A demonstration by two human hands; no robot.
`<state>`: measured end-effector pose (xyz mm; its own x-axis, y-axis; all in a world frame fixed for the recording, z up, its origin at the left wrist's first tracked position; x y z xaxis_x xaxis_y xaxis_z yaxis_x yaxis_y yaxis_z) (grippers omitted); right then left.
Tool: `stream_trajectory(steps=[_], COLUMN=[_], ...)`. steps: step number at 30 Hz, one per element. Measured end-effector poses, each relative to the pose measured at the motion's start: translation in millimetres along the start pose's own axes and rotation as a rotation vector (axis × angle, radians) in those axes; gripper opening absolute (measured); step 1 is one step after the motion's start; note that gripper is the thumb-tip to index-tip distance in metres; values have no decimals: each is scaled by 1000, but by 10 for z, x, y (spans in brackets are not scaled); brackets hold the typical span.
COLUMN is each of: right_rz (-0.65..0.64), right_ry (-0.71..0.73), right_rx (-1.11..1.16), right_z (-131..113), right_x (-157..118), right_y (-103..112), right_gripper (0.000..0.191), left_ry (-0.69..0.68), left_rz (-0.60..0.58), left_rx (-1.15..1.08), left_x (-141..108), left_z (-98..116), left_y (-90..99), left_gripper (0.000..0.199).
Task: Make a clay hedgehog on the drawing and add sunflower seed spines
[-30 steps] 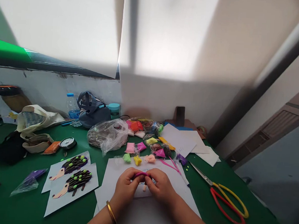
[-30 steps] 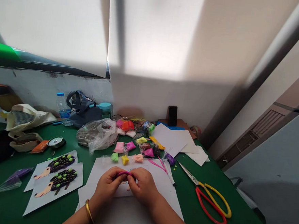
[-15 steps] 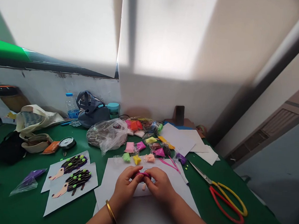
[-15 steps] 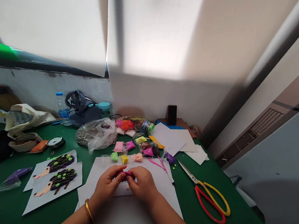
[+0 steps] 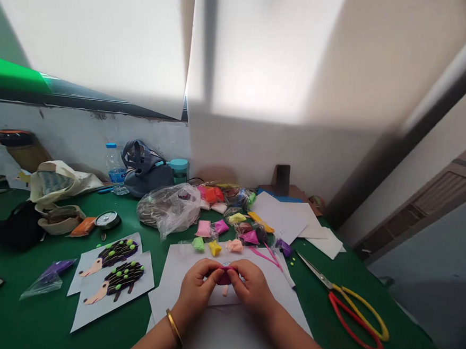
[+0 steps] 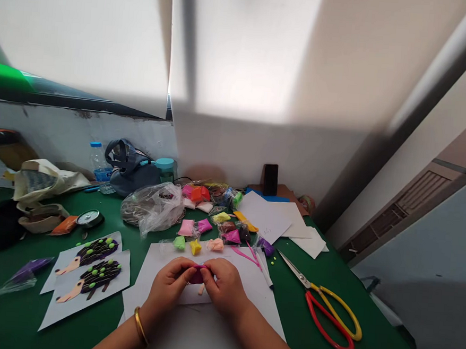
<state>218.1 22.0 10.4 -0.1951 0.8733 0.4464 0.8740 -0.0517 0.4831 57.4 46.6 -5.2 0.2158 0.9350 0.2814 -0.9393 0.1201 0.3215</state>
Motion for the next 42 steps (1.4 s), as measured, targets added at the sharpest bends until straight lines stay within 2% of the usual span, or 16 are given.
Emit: stream_trajectory(steps=[5, 11, 15, 18, 20, 26, 31, 35, 42], right_rz=[60, 13, 34, 59, 54, 12, 23, -18, -63], right_ry=[-12, -28, -46, -60, -56, -68, -88, -87, -63], right_rx=[5, 32, 42, 66, 81, 75, 60, 55, 25], right_z=[27, -5, 21, 48, 47, 23, 74, 83, 12], right_x=[-6, 13, 13, 9, 10, 11, 0, 8, 21], right_y=[30, 29, 30, 33, 31, 16, 7, -15, -46], right_gripper=[28, 25, 23, 24, 24, 22, 27, 22, 8], left_ry=[60, 61, 64, 84, 89, 62, 39, 43, -108], left_rz=[-2, 22, 5, -7, -16, -22, -67, -14, -25], left_rx=[-46, -38, -68, -81, -60, -34, -54, -38, 39], left_x=[4, 29, 21, 9, 6, 19, 4, -4, -3], left_z=[-44, -22, -34, -53, -59, -43, 4, 19, 115], left_y=[-24, 6, 4, -19, -34, -27, -22, 12, 10], left_gripper=[27, 24, 23, 30, 26, 20, 25, 28, 18])
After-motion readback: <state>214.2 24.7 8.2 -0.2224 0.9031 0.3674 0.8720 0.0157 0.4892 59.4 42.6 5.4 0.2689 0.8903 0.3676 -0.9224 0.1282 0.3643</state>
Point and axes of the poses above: each hand's wrist, its own x-axis towards the middle knuckle, its own y-axis out of the back of the hand, z = x × y, the point moved 4 cm from there along x, towards the middle knuckle, and after that the axes turned 5 degrees about x, right-handed, at the moved point
